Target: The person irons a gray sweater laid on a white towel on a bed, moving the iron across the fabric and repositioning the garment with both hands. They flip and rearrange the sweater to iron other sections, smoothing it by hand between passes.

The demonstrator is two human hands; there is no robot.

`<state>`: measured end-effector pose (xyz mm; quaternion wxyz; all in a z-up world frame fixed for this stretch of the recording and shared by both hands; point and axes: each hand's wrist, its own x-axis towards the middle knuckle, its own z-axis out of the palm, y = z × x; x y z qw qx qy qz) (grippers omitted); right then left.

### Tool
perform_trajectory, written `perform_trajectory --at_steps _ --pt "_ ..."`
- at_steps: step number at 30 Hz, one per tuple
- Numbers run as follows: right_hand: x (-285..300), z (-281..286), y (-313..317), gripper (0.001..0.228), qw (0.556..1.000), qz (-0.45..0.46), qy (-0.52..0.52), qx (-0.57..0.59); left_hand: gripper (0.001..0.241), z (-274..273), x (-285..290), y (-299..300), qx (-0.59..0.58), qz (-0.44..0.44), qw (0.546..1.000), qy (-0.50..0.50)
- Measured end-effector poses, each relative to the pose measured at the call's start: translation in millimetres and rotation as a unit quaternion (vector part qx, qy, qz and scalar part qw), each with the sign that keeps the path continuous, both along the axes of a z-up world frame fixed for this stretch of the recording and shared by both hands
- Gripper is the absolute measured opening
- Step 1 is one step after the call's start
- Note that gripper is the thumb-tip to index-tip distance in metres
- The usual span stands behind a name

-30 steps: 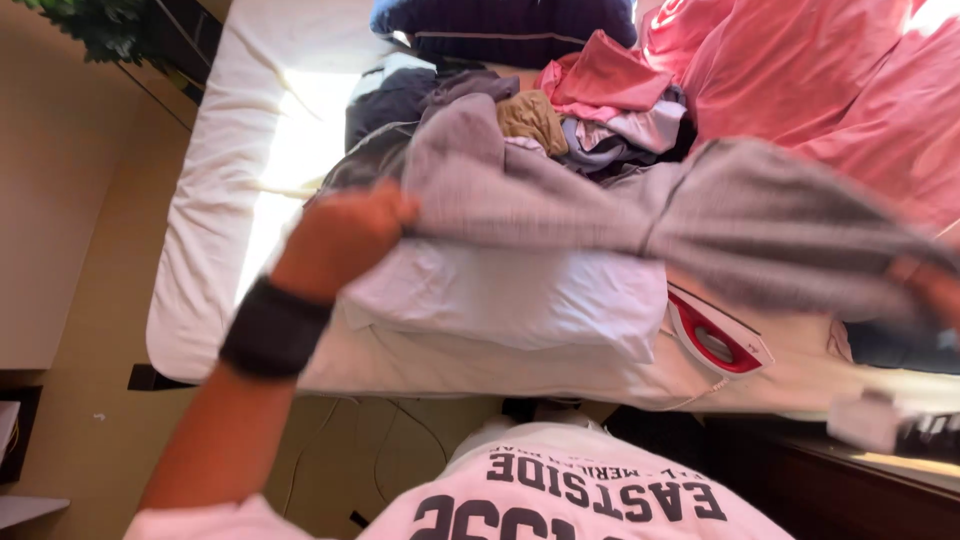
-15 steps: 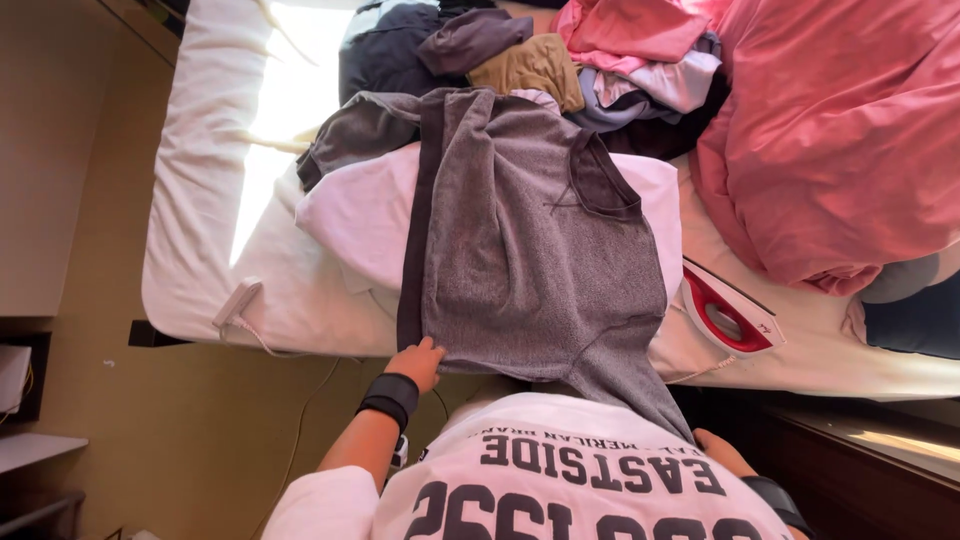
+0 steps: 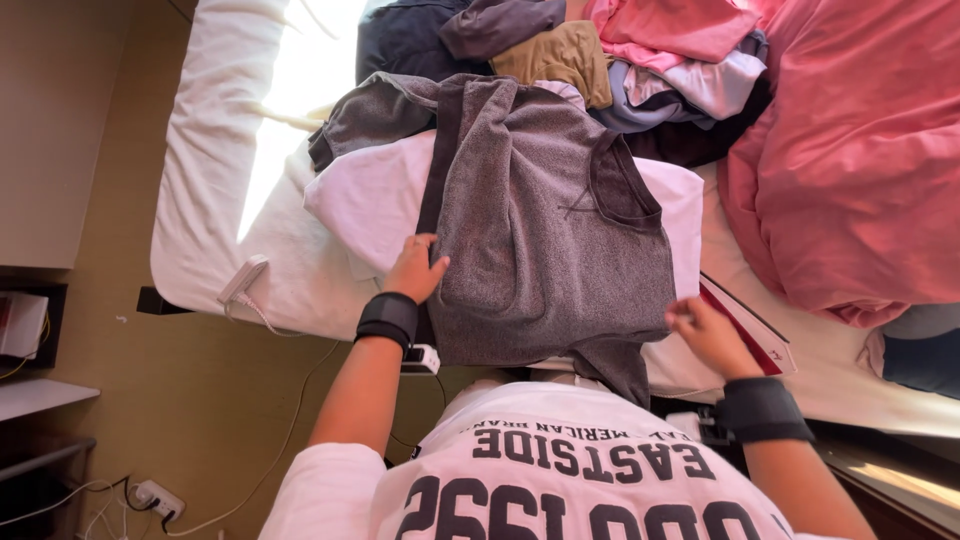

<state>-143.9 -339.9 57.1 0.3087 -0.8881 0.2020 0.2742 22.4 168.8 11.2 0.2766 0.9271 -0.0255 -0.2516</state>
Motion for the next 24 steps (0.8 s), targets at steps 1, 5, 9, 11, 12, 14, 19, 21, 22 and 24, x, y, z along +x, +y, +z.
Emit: perform_trajectory --at_steps 1,5,9,11,12,14,19,21,22,24 --pt "24 -2 -1 0.034 0.999 -0.016 -0.027 0.013 0.051 5 11 -3 -0.031 0.037 0.999 -0.001" --pt "121 -11 -6 0.026 0.977 -0.051 -0.168 0.123 0.055 13 39 -18 -0.087 0.14 0.986 -0.015" --pt "228 -47 -16 0.041 0.98 -0.028 -0.172 0.093 0.073 -16 67 -28 -0.116 0.246 0.962 0.034" --pt "271 -57 -11 0.049 0.989 0.007 -0.141 0.036 0.081 -14 74 -39 -0.135 0.293 0.944 0.066" --pt "286 -50 -1 0.058 0.992 -0.005 -0.115 0.058 0.091 -13 78 -45 -0.147 0.323 0.932 0.077" --pt "303 -31 18 0.067 0.993 -0.012 -0.088 0.081 0.1 -9 82 -60 -0.159 0.355 0.917 0.088" --pt "331 -41 40 0.068 0.981 0.028 0.032 0.188 0.114 24 92 -80 -0.162 0.379 0.906 0.096" --pt "346 -102 26 0.063 0.975 0.005 0.024 0.222 0.113 37 98 -84 -0.155 0.387 0.903 0.107" --pt "352 -132 19 0.059 0.967 -0.024 0.015 0.253 0.113 44 100 -87 -0.149 0.39 0.901 0.119" --pt "357 -150 3 0.049 0.958 -0.058 -0.036 0.278 0.083 -12 109 -73 -0.141 0.387 0.903 0.118"
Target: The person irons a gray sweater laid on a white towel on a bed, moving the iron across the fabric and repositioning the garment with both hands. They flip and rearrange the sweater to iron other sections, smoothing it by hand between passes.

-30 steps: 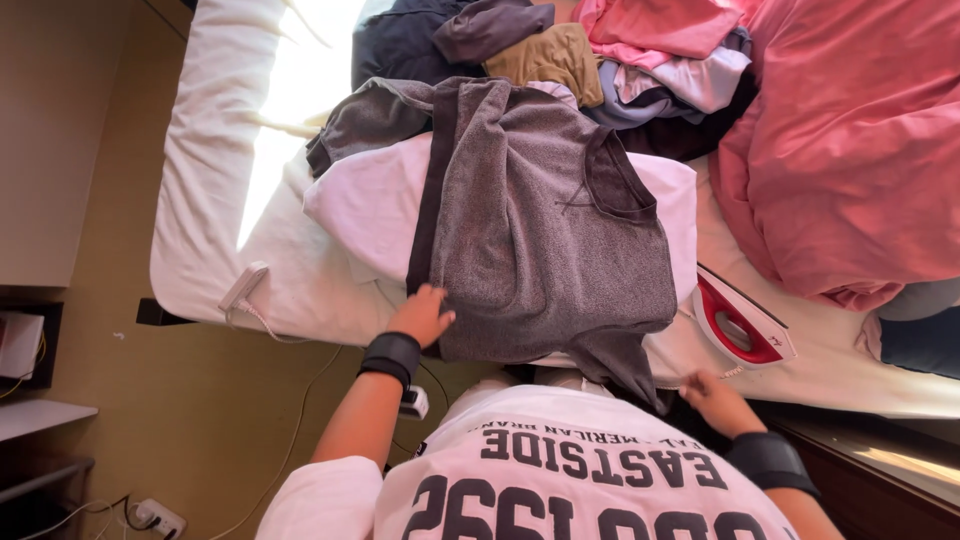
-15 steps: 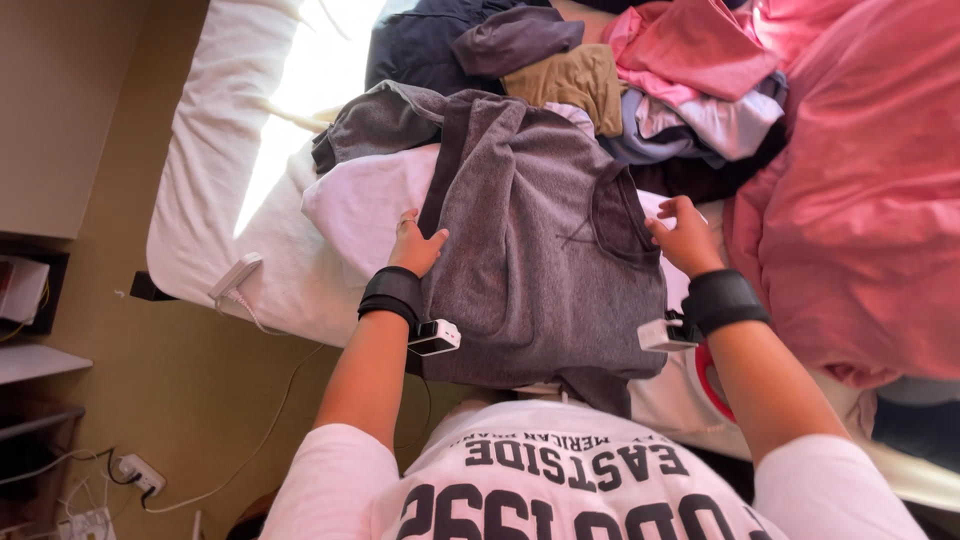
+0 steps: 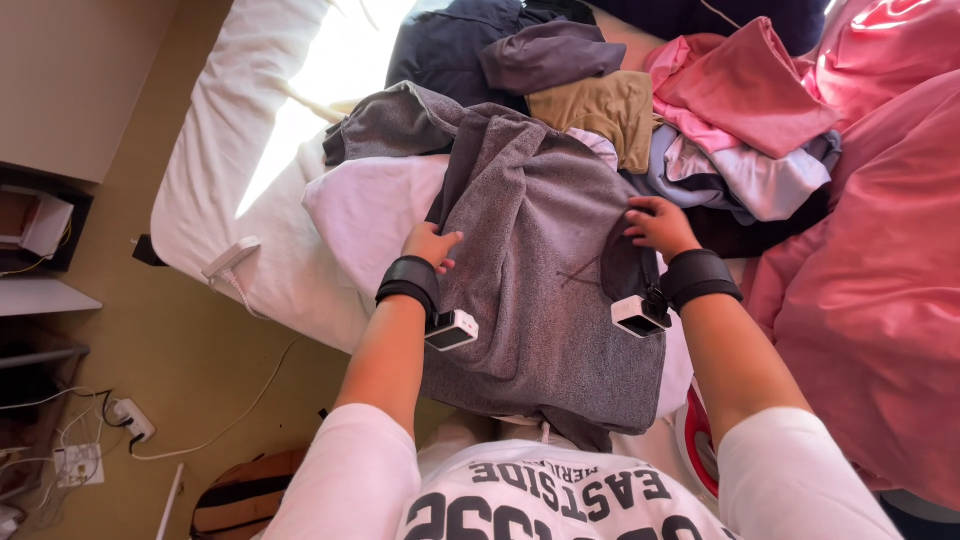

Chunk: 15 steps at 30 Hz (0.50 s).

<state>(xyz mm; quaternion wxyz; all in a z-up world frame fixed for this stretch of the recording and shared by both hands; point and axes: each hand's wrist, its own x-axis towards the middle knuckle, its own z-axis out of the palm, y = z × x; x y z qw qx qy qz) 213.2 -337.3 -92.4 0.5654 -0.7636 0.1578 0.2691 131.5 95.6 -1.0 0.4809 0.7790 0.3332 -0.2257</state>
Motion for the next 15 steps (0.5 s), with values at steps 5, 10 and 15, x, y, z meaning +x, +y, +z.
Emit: perform_trajectory --at_steps 5,10,15 --pt "-22 37 -31 0.039 0.985 -0.133 -0.1 0.046 0.046 -68 22 36 0.041 -0.017 0.999 -0.019" --pt "-44 40 -73 0.042 0.978 -0.159 -0.131 0.023 0.019 -23 26 44 0.108 0.128 0.979 -0.112" --pt "-40 4 -75 0.042 0.984 -0.138 -0.105 -0.031 0.015 -116 35 120 0.286 0.217 0.922 -0.145"
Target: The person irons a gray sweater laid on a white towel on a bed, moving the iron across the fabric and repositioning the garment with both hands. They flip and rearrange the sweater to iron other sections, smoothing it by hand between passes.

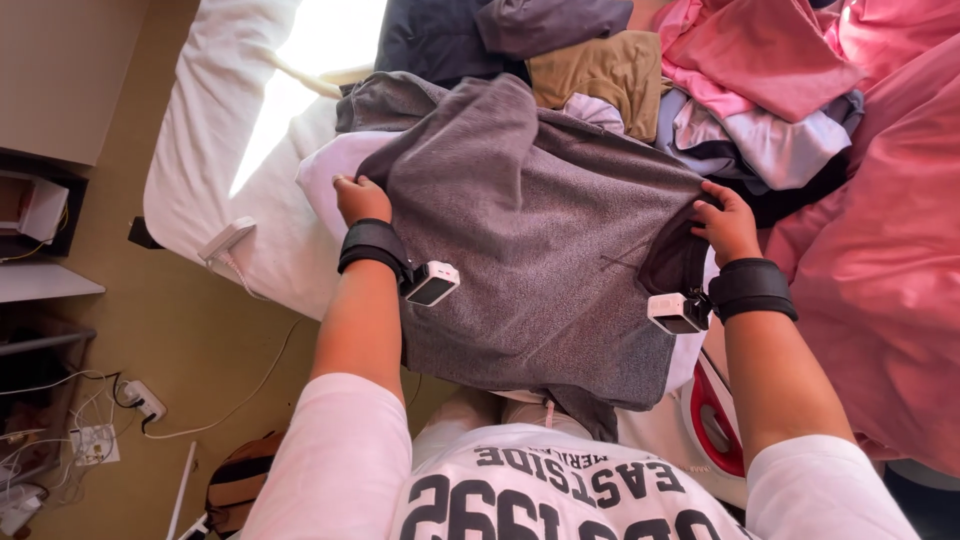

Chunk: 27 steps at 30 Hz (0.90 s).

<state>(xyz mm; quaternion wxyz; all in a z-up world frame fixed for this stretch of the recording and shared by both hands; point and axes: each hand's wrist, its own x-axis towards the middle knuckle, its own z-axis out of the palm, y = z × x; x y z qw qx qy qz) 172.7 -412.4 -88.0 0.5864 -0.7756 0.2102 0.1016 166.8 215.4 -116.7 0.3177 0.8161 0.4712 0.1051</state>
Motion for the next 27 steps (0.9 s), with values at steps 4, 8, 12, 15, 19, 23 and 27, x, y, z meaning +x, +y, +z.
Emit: perform_trajectory --at_steps 4,8,12,15,19,23,27 --pt "2 8 9 0.053 0.986 0.051 0.027 -0.159 0.051 120 -34 -43 -0.053 -0.085 0.974 0.204" --pt "25 -24 -6 0.079 0.974 0.046 0.046 -0.215 0.098 63 -34 -38 -0.185 -0.174 0.958 0.137" --pt "37 -39 -20 0.054 0.972 0.048 0.091 -0.213 0.095 47 -22 -49 -0.199 -0.252 0.93 0.181" --pt "30 7 -9 0.025 0.991 0.015 0.047 -0.123 0.07 -8 -2 -36 -0.184 -0.27 0.93 0.167" --pt "19 78 -1 0.015 0.995 -0.059 0.059 0.055 0.036 19 8 -25 -0.176 -0.172 0.969 -0.013" --pt "17 70 -19 0.014 0.984 -0.162 0.005 0.073 0.026 57 16 -40 -0.202 -0.158 0.956 -0.141" --pt "0 33 -52 0.025 0.99 -0.075 -0.03 -0.115 0.076 74 -5 -38 -0.244 -0.215 0.946 0.006"
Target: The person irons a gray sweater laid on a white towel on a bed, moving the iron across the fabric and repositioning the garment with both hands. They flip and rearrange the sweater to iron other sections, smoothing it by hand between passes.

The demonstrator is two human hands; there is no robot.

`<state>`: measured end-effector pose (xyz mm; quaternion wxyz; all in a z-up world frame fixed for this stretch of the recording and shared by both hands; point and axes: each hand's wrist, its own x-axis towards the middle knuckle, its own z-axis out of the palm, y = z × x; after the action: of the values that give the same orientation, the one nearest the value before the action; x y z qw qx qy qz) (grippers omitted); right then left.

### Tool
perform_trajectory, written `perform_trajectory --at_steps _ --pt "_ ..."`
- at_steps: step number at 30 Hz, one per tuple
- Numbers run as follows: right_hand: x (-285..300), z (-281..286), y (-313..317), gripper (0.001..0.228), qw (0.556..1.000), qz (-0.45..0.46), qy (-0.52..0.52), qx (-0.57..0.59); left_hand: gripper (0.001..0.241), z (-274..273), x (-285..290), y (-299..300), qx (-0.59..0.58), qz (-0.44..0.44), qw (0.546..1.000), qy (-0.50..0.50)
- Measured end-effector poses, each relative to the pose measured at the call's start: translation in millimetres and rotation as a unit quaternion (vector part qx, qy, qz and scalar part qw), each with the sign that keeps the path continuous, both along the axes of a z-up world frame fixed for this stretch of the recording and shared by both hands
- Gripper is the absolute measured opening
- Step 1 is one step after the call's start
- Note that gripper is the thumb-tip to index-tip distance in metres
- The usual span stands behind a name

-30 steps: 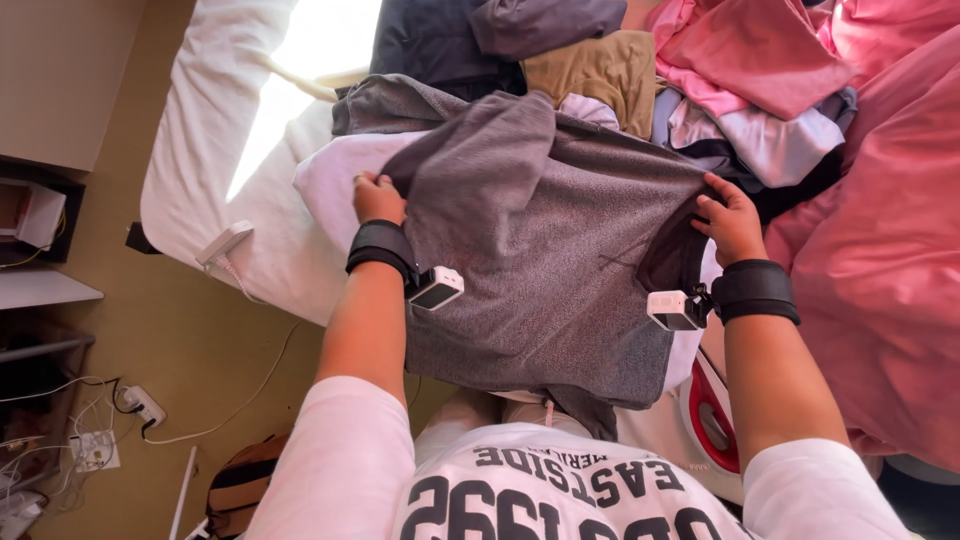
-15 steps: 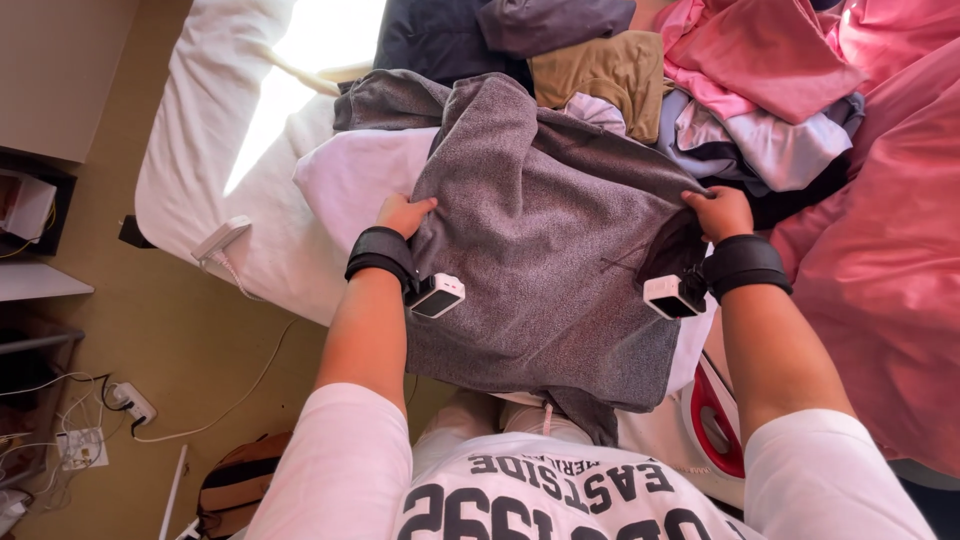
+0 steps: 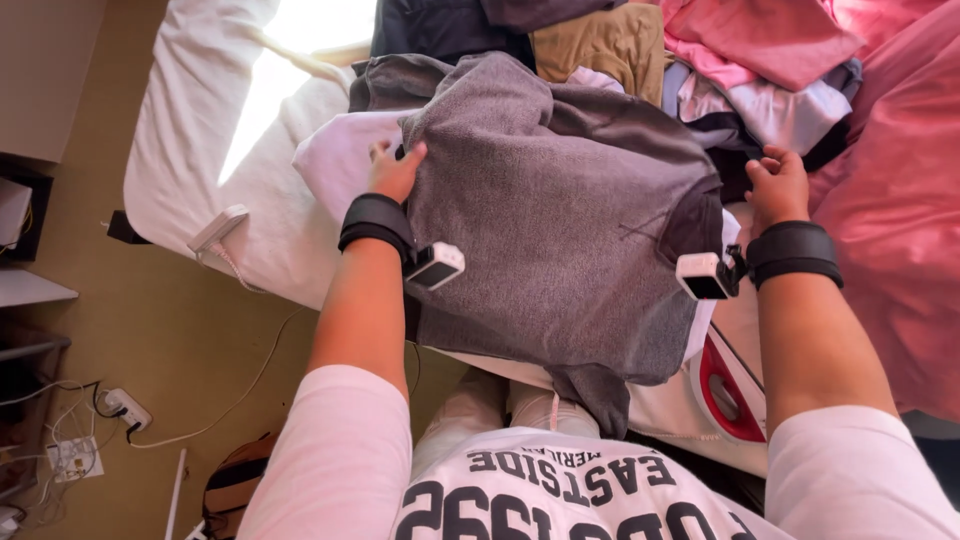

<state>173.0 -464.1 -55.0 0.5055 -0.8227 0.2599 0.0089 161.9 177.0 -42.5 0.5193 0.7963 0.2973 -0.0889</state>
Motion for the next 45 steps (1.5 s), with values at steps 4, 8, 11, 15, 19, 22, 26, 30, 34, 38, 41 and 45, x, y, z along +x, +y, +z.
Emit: perform_trajectory --at_steps 4,8,11,15,19,22,26,30,34,38,41,45 --pt "-66 0 0 0.022 0.954 0.167 -0.109 -0.224 0.1 -12 -48 7 0.075 -0.102 0.98 0.156" --pt "-187 12 45 0.039 0.962 0.133 0.047 -0.235 0.086 -20 -103 17 0.082 -0.147 0.975 0.142" --pt "-273 -37 59 0.053 0.961 0.099 0.066 -0.25 0.083 -5 -127 16 0.078 -0.183 0.964 0.174" --pt "-328 -47 101 0.059 0.972 0.062 0.151 -0.168 0.078 -45 -136 29 0.078 -0.172 0.968 0.163" --pt "-336 -41 122 0.052 0.968 0.023 0.093 -0.232 0.033 -98 -131 39 0.073 -0.15 0.982 0.086" --pt "-342 -42 125 0.071 0.964 -0.084 0.068 -0.245 0.024 -116 -132 36 0.097 -0.144 0.983 0.06" --pt "-361 -66 120 0.067 0.989 -0.075 0.112 -0.054 0.042 -25 -164 7 0.182 -0.178 0.962 0.096" --pt "-378 -67 109 0.076 0.982 -0.078 0.165 -0.046 0.064 -55 -178 18 0.111 -0.144 0.977 0.114" --pt "-386 -39 108 0.042 0.98 -0.016 0.17 -0.106 0.072 -102 -176 40 0.069 -0.144 0.98 0.119" --pt "-412 -70 88 0.028 0.98 -0.024 0.155 -0.121 0.064 -74 -172 45 0.105 -0.163 0.974 0.116" --pt "-435 -91 63 0.029 0.977 -0.055 0.169 -0.117 0.048 -55 -172 50 0.116 -0.131 0.981 0.078" --pt "-436 -77 50 0.029 0.981 -0.079 0.148 -0.097 0.037 -91 -171 71 0.159 -0.079 0.983 0.055"
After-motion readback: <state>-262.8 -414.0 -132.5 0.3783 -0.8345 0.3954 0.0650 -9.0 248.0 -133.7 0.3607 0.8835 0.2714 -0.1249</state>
